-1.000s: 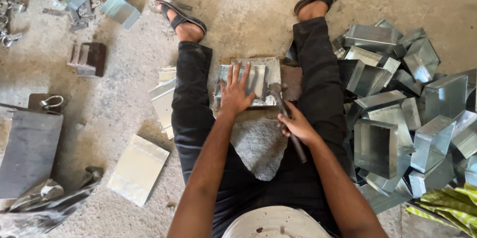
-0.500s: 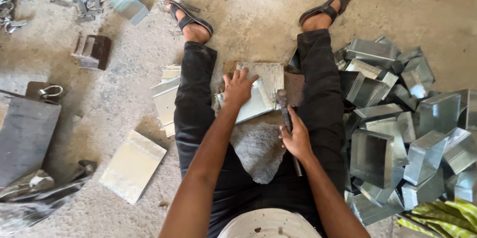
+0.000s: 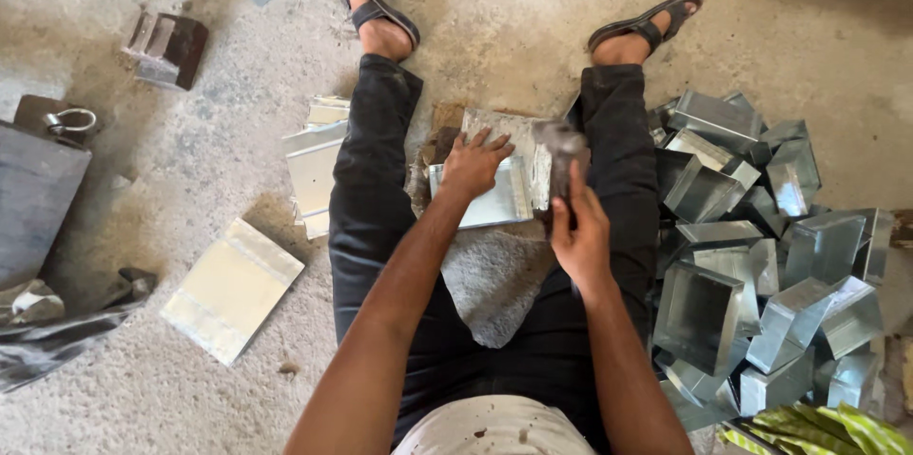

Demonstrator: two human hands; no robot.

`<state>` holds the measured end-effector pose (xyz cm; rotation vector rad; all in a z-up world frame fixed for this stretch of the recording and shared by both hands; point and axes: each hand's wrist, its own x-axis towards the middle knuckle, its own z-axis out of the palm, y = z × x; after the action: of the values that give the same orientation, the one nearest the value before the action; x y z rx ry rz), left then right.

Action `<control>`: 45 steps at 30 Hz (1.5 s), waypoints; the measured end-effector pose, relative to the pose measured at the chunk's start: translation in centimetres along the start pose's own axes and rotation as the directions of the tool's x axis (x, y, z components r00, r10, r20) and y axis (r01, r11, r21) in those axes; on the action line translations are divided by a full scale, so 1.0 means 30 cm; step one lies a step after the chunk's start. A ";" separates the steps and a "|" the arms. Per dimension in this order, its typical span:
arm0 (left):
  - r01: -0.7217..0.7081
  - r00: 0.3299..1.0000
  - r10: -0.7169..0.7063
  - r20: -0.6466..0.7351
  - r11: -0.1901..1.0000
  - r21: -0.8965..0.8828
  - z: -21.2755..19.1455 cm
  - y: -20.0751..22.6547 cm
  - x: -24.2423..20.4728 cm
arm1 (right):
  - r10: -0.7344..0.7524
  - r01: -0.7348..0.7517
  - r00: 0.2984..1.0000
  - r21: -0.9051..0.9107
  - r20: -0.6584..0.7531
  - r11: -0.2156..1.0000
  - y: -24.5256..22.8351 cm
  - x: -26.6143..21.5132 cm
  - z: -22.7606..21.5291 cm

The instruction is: The person sits on the floor and repeatedly hammers small rectangular metal pieces placed on a stone block. They adjust the metal pieces between strikes and occasionally toss finished pieces aside.

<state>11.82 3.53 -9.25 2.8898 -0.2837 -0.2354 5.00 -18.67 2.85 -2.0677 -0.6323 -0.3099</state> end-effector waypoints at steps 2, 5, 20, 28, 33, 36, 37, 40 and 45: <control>0.002 1.000 -0.002 0.011 1.000 -0.001 -0.010 0.006 0.002 | 0.131 -0.124 0.982 -0.063 0.134 0.990 0.032 0.007 0.027; -0.006 1.000 0.007 -0.011 1.000 0.008 -0.017 0.006 0.008 | 0.012 0.000 0.993 -0.106 0.115 0.994 0.089 -0.002 0.030; 0.049 0.898 0.004 -0.441 0.993 0.109 -0.233 0.132 -0.047 | 0.237 -0.228 0.966 -0.095 0.102 0.969 0.237 -0.207 0.084; 0.044 0.984 -0.032 -0.176 0.997 0.063 -0.134 0.086 0.013 | 0.155 -0.151 0.987 -0.069 0.047 0.986 0.250 -0.225 0.102; 0.121 0.917 -0.060 -0.394 0.984 0.133 -0.148 0.070 0.063 | 0.165 -0.161 0.985 -0.073 0.050 0.984 0.274 -0.220 0.115; 0.129 0.909 -0.101 -0.405 0.991 0.041 -0.147 0.077 0.000 | 0.176 -0.171 0.983 -0.082 0.055 0.982 0.273 -0.222 0.120; 0.129 0.925 -0.106 -0.364 0.991 0.039 -0.138 0.074 -0.014 | 0.157 -0.153 0.986 -0.071 0.051 0.986 0.271 -0.223 0.121; 0.414 0.730 -0.447 -0.517 0.891 -0.186 -0.062 -0.010 -0.071 | 0.190 -0.187 0.980 -0.054 0.064 0.981 0.276 -0.222 0.116; 0.240 0.890 -0.413 -0.193 0.784 -0.572 -0.041 -0.253 -0.065 | 0.153 -0.150 0.986 -0.051 0.064 0.987 0.276 -0.196 0.124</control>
<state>11.44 11.44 -9.64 2.3384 0.3134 0.0813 4.53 -21.08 -7.67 -2.1645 -0.5083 -0.1684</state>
